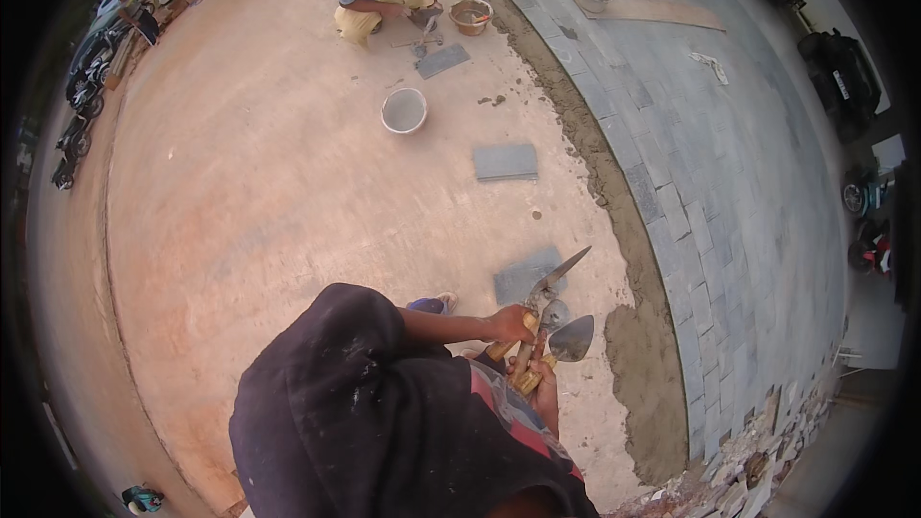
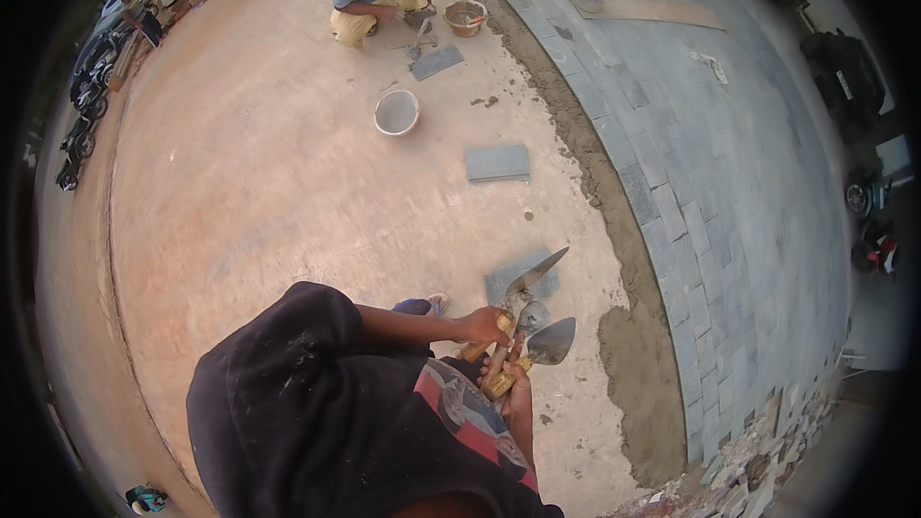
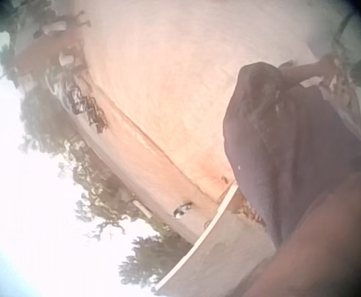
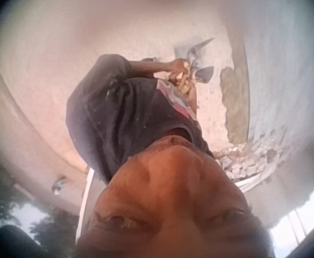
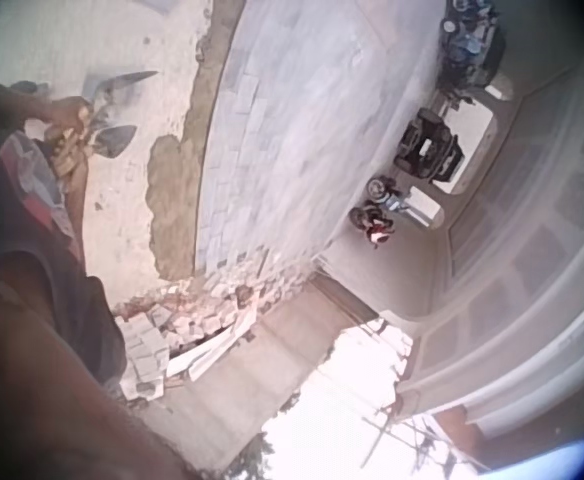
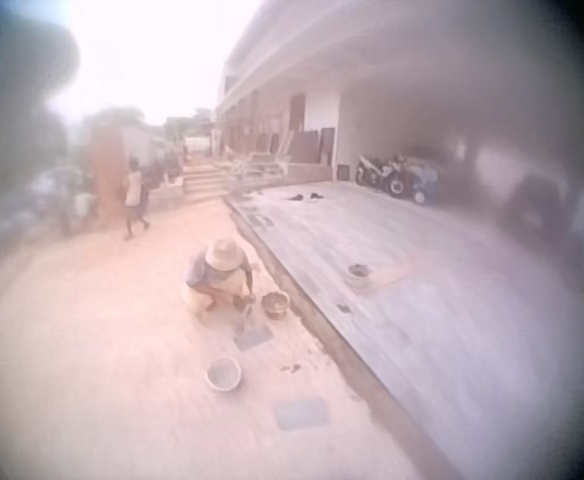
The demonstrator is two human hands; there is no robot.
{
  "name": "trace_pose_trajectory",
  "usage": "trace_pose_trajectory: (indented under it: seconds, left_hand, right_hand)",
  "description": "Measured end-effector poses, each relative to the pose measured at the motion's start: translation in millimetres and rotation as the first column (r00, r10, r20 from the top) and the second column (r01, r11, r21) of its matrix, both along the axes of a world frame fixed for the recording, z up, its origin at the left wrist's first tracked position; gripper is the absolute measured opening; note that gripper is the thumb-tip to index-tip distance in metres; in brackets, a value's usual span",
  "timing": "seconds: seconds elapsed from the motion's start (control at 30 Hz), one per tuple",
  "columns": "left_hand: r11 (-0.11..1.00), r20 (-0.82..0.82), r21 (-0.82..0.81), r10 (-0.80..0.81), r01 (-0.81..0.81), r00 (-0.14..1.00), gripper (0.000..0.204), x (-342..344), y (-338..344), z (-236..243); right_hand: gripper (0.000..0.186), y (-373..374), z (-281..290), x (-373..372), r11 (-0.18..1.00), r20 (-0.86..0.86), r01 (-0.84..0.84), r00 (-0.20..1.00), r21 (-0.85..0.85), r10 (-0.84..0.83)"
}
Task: The person scrapes and mixes mortar in a bucket using two trowels, picks up a hammer and a mallet, and then handles several stone tiles.
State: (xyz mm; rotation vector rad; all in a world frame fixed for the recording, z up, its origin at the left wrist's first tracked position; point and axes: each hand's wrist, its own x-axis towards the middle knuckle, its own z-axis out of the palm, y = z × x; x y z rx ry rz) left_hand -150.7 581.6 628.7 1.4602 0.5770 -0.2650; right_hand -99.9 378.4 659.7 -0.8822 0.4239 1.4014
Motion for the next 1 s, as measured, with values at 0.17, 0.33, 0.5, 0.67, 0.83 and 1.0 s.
trace_pose_trajectory:
  seconds: [0.17, 0.33, 0.5, 0.67, 0.83, 1.0]
  left_hand:
    - [0.974, -0.078, -0.207, 0.076, -0.091, 0.994, 0.030, -22, 42, -24]
    - [0.917, -0.228, -0.243, 0.263, -0.316, 0.938, 0.023, -61, 56, -67]
    - [0.907, -0.352, -0.050, 0.376, -0.419, 0.857, 0.022, -92, 78, -69]
    - [0.939, -0.348, 0.201, 0.334, -0.278, 0.876, 0.029, -73, 77, -95]
    - [0.838, -0.275, 0.544, 0.236, -0.052, 0.932, 0.043, -41, 71, -191]
    - [0.690, -0.328, 0.685, 0.006, 0.234, 0.945, 0.042, 55, 66, -244]
  right_hand:
    - [0.049, 33, -23, 2, 0.998, -0.167, -0.047, 0.985, -0.051, 0.038]
    - [0.049, 21, -55, 6, 0.992, -0.218, -0.103, 0.972, -0.076, 0.084]
    - [0.040, -22, -93, 9, 0.982, -0.230, -0.041, 0.973, -0.183, -0.002]
    - [0.030, -82, -138, 28, 0.954, -0.229, 0.072, 0.963, -0.292, -0.142]
    - [0.025, -127, -191, 59, 0.930, -0.026, 0.181, 0.980, -0.319, -0.199]
    - [0.027, -162, -299, 110, 0.804, 0.272, 0.264, 0.953, -0.532, -0.133]
